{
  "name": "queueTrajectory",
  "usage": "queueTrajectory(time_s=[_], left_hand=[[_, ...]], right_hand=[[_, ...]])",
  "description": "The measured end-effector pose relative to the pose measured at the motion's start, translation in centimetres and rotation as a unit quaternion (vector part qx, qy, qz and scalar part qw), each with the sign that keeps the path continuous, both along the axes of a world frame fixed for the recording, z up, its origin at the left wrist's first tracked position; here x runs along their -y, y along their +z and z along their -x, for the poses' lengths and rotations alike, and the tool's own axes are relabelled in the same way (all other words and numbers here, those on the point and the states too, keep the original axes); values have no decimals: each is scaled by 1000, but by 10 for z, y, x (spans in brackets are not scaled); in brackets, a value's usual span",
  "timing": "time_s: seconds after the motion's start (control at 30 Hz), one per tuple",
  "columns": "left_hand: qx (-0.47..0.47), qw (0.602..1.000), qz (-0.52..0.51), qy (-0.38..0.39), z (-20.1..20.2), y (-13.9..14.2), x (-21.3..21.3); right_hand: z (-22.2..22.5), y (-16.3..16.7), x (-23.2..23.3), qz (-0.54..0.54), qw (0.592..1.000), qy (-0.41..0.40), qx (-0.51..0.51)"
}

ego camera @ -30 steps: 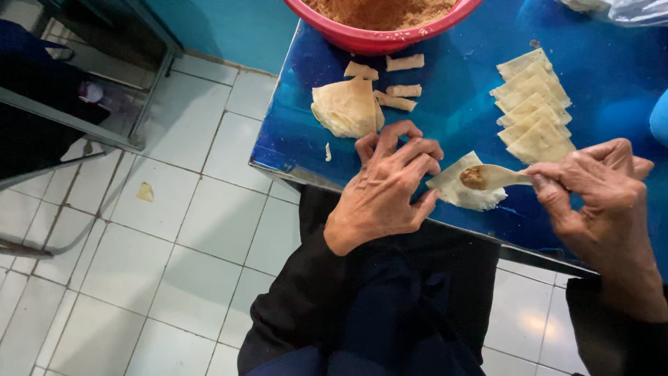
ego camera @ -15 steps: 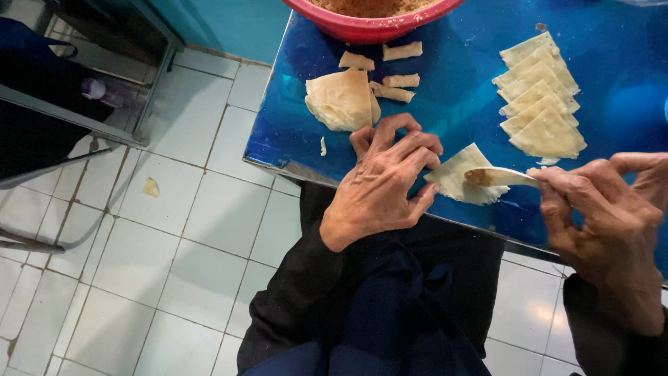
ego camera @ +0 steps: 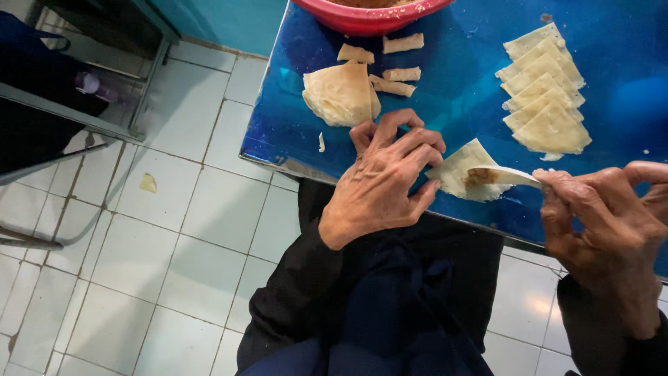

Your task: The person sits at a small table and folds triangular pastry wrappers around spoonfuls of brown filling, rolling each wrapper into a filled tube and setting the finished rolls on the table. They repeatedly take a wrapper, spoon filling from a red bowl, fold and roll it, and place the roll with the others.

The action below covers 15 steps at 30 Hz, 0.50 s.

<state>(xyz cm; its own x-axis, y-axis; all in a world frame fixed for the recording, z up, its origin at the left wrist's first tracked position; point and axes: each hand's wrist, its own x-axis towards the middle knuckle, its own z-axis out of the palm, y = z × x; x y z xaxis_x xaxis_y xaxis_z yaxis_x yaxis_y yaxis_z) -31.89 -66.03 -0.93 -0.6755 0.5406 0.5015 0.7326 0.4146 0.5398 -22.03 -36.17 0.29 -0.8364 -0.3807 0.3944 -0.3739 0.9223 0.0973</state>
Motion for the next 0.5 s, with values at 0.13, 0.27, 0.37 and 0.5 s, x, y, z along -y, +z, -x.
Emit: queueTrajectory(time_s=[0.13, 0.27, 0.37, 0.5], left_hand=[[-3, 1000, -4, 0, -1, -2, 0], [-2, 1000, -6, -5, -1, -2, -2], [0, 1000, -8, -5, -1, -1, -2], [0, 1000, -13, -7, -1, -2, -2]], right_hand=[[0, -7, -4, 8, 1000, 12, -3], [3, -6, 5, 81, 996, 4, 25], [3, 1, 8, 27, 999, 22, -18], [-2, 4, 4, -12, 1000, 3, -23]])
